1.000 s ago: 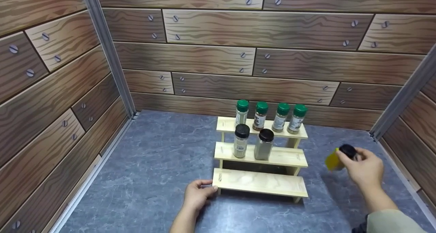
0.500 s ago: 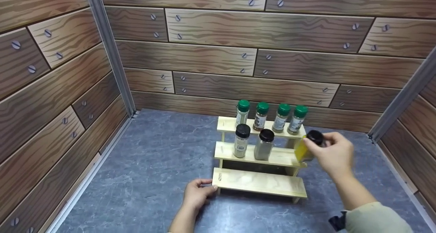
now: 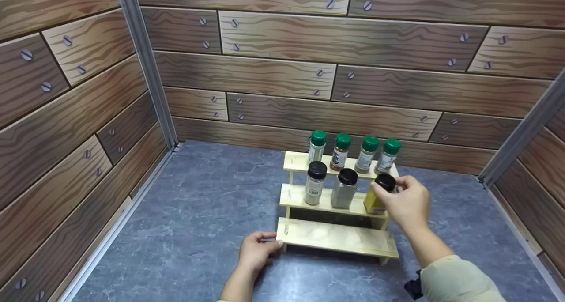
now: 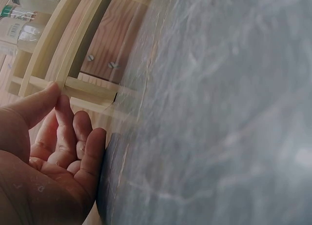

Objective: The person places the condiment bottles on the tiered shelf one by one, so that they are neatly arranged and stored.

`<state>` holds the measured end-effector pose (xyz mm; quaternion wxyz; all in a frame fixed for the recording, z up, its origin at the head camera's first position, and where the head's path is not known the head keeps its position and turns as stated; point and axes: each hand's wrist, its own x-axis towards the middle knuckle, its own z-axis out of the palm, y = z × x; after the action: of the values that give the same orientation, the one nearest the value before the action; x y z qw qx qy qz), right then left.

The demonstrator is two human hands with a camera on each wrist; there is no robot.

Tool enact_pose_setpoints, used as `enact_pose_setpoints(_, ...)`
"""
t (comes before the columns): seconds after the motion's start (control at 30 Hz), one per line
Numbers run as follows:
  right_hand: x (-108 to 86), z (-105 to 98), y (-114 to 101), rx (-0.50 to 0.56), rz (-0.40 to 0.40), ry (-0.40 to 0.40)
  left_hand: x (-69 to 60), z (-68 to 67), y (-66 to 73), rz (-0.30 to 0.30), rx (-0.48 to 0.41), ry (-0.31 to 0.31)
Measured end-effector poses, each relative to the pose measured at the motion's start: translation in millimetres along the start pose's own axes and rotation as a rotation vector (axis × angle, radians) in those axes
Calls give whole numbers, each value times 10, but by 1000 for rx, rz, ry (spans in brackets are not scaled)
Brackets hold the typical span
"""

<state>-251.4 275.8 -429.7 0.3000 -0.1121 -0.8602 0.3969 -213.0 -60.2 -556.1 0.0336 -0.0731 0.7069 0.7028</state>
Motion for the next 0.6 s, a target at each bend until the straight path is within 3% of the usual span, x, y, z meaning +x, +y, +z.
enact_pose_setpoints(0.4, -29, 128, 14, -6, 36, 100, -1, 21, 0, 8, -10, -8)
enact_pose_setpoints(0.6, -66, 86, 40, 5, 63, 36, -1, 10, -13, 0, -23, -6)
